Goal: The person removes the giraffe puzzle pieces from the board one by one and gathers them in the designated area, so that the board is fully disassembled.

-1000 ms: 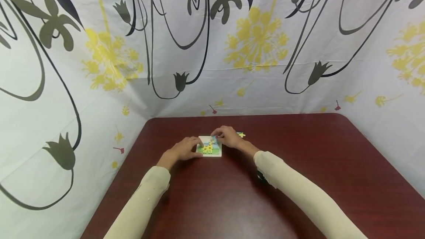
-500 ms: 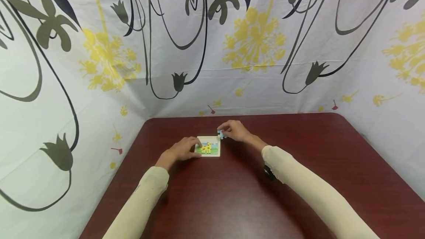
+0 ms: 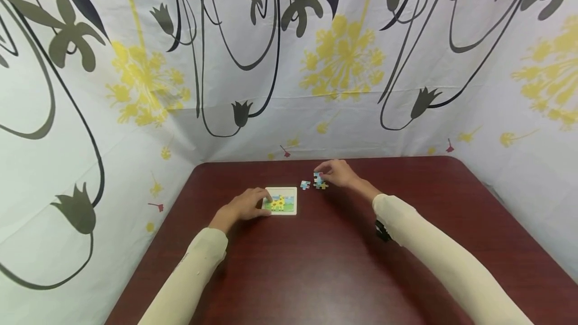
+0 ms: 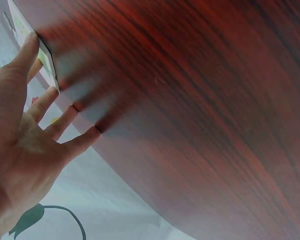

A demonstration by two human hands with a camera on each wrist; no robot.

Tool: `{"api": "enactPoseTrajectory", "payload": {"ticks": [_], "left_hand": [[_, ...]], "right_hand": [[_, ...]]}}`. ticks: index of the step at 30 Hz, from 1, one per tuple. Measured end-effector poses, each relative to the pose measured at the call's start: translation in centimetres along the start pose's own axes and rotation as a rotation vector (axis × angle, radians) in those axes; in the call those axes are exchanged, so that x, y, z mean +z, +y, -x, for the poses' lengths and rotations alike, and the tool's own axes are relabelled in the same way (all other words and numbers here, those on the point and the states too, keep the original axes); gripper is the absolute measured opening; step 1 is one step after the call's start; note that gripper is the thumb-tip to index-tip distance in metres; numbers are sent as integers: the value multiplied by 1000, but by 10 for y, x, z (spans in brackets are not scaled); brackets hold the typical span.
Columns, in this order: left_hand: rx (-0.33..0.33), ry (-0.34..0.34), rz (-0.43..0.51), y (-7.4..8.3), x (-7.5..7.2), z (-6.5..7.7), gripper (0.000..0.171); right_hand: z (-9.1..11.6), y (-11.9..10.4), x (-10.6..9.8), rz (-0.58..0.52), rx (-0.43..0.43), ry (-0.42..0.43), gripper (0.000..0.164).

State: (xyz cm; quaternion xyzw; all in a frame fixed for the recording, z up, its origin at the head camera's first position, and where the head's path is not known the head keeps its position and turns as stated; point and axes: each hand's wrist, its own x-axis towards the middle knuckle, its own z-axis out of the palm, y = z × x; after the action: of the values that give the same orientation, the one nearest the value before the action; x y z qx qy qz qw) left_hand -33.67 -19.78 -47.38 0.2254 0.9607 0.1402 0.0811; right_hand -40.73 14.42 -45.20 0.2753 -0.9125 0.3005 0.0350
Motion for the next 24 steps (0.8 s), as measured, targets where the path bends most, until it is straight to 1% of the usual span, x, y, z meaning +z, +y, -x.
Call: {"api": "enactPoseTrajectory", "payload": {"ticks": [7,12,16,19,24], "left_hand": [[6,-3,11,-1,0,3,35],[7,-1,16,-2,-1,6,35],[14,-4,24,-2,-1,6,34],[21,-1,27,-1,-1,6,35],[19,5,26,-1,-1,4,36]], "right_hand": [[10,21,-12,41,54,5,20],[16,35,-13,50,67,2,20],[21,43,-11,48,91,-26,20],[22,47,-8,33,121,-50,20],[22,44,-5,7,123,-66,20]]}}
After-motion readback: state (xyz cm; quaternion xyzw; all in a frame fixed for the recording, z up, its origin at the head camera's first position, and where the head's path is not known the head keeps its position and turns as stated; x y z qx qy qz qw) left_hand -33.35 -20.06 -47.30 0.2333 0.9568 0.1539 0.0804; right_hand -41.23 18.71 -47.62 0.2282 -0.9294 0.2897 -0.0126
